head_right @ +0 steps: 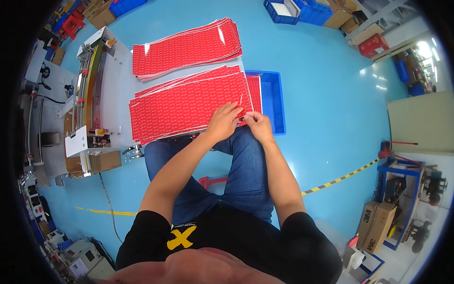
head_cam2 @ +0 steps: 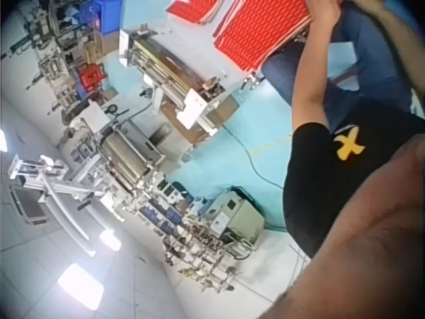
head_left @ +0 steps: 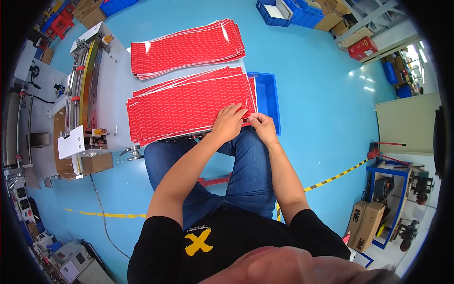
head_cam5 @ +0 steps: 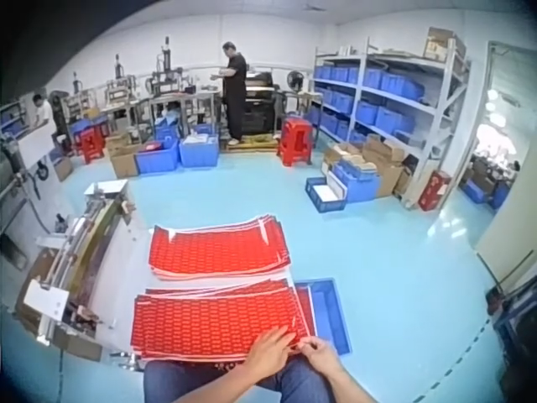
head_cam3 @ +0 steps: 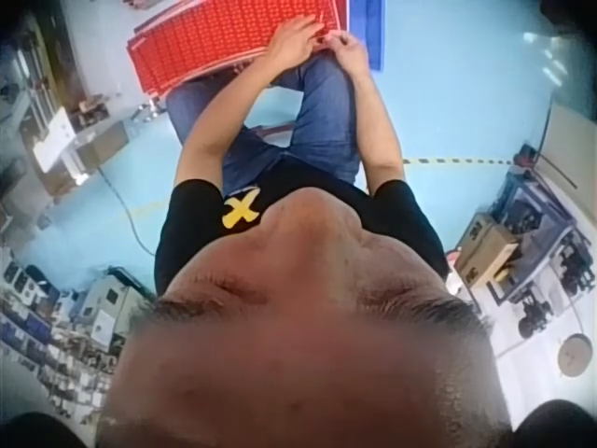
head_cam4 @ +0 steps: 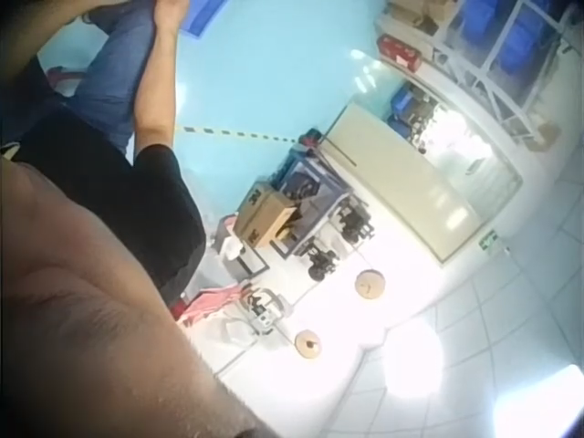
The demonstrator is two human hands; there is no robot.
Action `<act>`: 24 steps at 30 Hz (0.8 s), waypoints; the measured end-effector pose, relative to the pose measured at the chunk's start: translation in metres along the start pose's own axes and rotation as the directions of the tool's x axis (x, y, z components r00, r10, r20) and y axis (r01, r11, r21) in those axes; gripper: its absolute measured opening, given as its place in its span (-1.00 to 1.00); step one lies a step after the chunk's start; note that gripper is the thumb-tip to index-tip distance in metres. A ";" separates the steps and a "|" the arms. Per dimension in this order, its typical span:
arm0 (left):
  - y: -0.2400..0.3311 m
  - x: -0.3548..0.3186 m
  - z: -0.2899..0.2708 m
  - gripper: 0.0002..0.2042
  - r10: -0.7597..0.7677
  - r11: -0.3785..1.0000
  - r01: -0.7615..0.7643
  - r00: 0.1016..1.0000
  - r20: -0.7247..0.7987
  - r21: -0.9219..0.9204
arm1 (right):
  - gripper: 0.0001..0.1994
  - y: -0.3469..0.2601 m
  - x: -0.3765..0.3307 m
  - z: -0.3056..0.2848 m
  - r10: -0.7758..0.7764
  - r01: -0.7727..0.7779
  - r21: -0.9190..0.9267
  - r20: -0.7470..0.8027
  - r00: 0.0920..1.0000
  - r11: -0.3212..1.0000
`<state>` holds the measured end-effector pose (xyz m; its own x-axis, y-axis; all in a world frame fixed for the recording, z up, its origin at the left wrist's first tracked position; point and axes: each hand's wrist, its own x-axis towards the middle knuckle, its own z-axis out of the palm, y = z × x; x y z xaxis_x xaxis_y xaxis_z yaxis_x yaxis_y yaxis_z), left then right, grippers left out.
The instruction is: Inspecting and sorting red flexible sheets by peeling off protective layers and stacking them at a workbench.
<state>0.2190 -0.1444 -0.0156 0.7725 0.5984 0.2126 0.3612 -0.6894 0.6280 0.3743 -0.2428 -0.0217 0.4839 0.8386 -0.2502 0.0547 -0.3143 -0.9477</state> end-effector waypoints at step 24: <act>0.008 0.009 -0.010 -0.83 0.002 0.978 -0.020 0.996 -0.084 -0.206 | -0.84 -0.001 -0.001 -0.002 -0.037 0.043 -0.100 0.057 0.998 0.994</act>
<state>0.2234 -0.1406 -0.0011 0.7264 0.6292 0.2764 0.2304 -0.6019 0.7646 0.3756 -0.2441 -0.0196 0.4307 0.8738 -0.2259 0.1619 -0.3210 -0.9331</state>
